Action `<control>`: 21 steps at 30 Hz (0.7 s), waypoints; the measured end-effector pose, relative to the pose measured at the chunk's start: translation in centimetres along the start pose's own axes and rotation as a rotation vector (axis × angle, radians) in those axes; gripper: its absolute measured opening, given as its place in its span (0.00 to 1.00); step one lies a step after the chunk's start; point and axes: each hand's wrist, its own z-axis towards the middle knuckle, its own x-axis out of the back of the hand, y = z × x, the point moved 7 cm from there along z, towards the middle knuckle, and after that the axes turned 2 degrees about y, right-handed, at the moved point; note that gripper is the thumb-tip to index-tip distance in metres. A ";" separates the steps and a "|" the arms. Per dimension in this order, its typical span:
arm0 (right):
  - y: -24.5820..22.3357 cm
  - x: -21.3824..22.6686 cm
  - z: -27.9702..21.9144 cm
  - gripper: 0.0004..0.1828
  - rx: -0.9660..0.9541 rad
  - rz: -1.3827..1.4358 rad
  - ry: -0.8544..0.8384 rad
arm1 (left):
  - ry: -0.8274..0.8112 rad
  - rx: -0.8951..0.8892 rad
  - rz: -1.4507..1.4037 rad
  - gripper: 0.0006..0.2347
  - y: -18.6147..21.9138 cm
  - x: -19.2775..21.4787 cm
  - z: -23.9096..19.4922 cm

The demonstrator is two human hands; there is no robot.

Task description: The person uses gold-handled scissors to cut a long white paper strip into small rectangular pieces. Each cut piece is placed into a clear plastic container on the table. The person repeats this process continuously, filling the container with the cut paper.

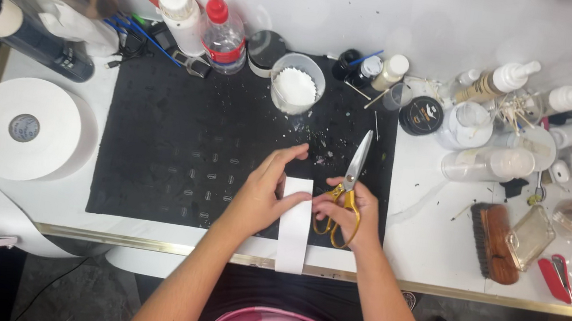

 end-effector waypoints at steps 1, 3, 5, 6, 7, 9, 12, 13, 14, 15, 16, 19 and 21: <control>-0.1 -0.9 0.0 0.22 0.009 0.003 0.000 | 0.012 0.024 -0.017 0.34 -0.3 -0.2 -0.6; -0.4 -2.1 0.4 0.22 0.029 0.004 -0.003 | 0.062 0.055 -0.036 0.34 -1.2 0.0 -0.9; -0.9 -2.4 0.8 0.21 0.055 -0.003 0.052 | 0.119 0.092 -0.104 0.32 -2.1 0.3 -1.4; -1.1 -2.6 1.0 0.21 0.066 -0.007 0.077 | 0.149 0.114 -0.162 0.30 -2.4 0.5 -1.7; -1.4 -2.9 1.2 0.21 0.084 -0.012 0.082 | 0.179 0.134 -0.217 0.27 -2.8 0.7 -1.9; -2.2 -3.2 1.4 0.22 0.122 -0.018 0.097 | 0.103 0.245 -0.274 0.20 -4.1 0.1 -2.3; -2.9 -3.5 1.7 0.21 0.153 -0.070 0.095 | 0.070 0.384 -0.395 0.14 -6.0 -0.9 -2.8; -3.2 -3.6 1.6 0.20 0.178 -0.076 0.098 | 0.082 0.417 -0.439 0.13 -6.7 -1.0 -2.6; -3.6 -3.7 1.5 0.20 0.203 -0.081 0.102 | 0.063 0.419 -0.522 0.12 -6.9 -1.4 -2.4; -4.0 -3.7 1.5 0.20 0.230 -0.085 0.106 | 0.044 0.419 -0.605 0.11 -7.1 -1.8 -2.1; -4.2 -3.7 1.6 0.20 0.246 -0.072 0.119 | 0.024 0.419 -0.688 0.10 -7.1 -2.2 -1.9; -4.5 -3.3 1.5 0.18 0.271 -0.062 0.145 | 0.020 0.297 -0.578 0.09 -6.0 -2.7 -1.7; -4.4 -2.8 1.3 0.17 0.269 -0.097 0.140 | -0.009 0.319 -0.311 0.11 -5.9 -2.2 -1.6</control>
